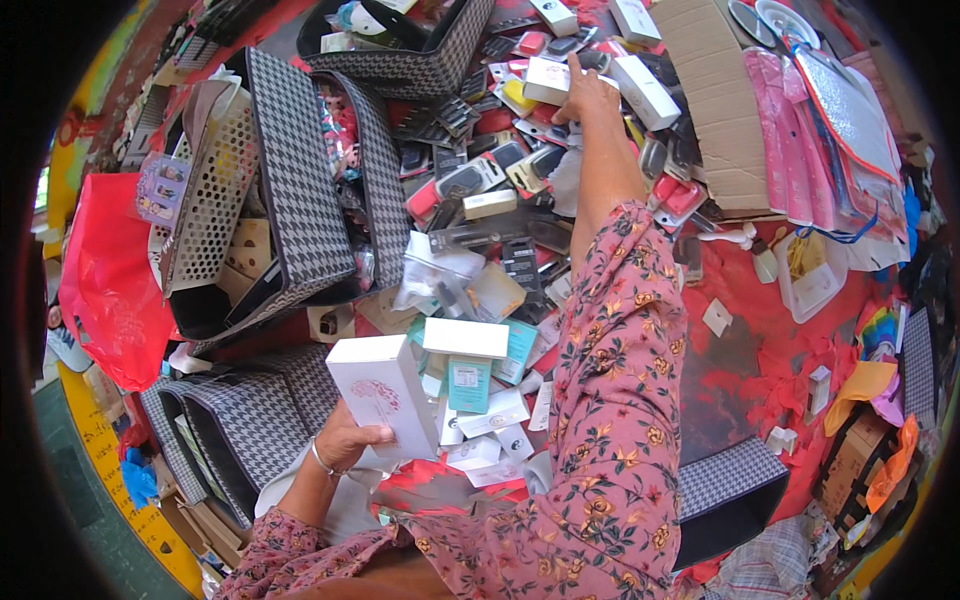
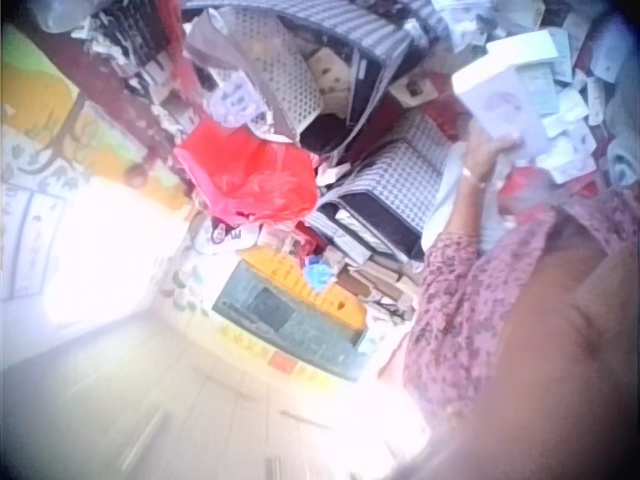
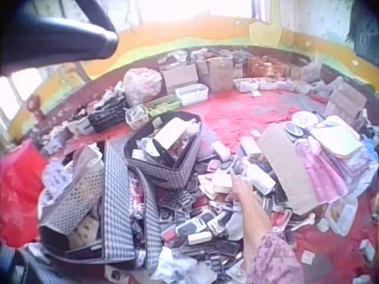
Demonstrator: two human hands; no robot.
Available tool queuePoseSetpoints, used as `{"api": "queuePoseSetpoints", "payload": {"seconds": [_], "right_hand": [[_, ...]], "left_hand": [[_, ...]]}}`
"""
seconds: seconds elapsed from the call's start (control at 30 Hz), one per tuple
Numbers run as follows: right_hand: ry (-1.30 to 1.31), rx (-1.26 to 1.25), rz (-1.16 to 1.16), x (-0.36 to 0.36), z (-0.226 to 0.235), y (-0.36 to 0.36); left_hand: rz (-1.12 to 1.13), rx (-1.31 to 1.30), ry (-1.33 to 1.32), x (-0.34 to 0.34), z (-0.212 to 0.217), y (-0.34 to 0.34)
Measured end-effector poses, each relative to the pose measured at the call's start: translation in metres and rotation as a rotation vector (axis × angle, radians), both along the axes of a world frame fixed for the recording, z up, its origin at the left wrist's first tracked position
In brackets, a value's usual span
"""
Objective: The person picks up individual white boxes from a large pile on the floor, wipes each box with a cloth, and places them into a storage bin.
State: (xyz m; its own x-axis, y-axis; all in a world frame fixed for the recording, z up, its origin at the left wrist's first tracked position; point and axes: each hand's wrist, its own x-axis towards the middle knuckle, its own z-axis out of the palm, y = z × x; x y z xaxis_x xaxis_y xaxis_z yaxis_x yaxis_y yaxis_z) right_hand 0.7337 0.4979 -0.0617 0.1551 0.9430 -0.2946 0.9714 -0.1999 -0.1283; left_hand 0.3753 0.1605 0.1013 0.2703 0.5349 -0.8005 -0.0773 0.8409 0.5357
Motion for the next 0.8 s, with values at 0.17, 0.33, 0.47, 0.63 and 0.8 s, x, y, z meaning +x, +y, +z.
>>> {"api": "queuePoseSetpoints", "payload": {"seconds": [0.17,0.33,0.47,0.63,0.8], "right_hand": [[0.004,-0.252,0.072,0.000,0.016,0.018],[-0.057,-0.196,0.279,-0.030,0.023,-0.012],[-0.076,-0.033,0.375,-0.067,0.013,-0.095],[0.185,-0.242,0.524,-0.118,0.025,-0.215],[0.311,-0.087,0.556,-0.127,0.046,-0.276]], "left_hand": [[-0.078,-0.043,-0.009,-0.011,0.003,0.007],[-0.004,-0.063,0.015,-0.019,0.011,0.006],[-0.017,-0.110,0.025,-0.018,0.022,0.004],[0.084,0.019,-0.010,-0.017,0.033,-0.013],[0.231,0.126,-0.028,-0.023,0.044,-0.031]]}}
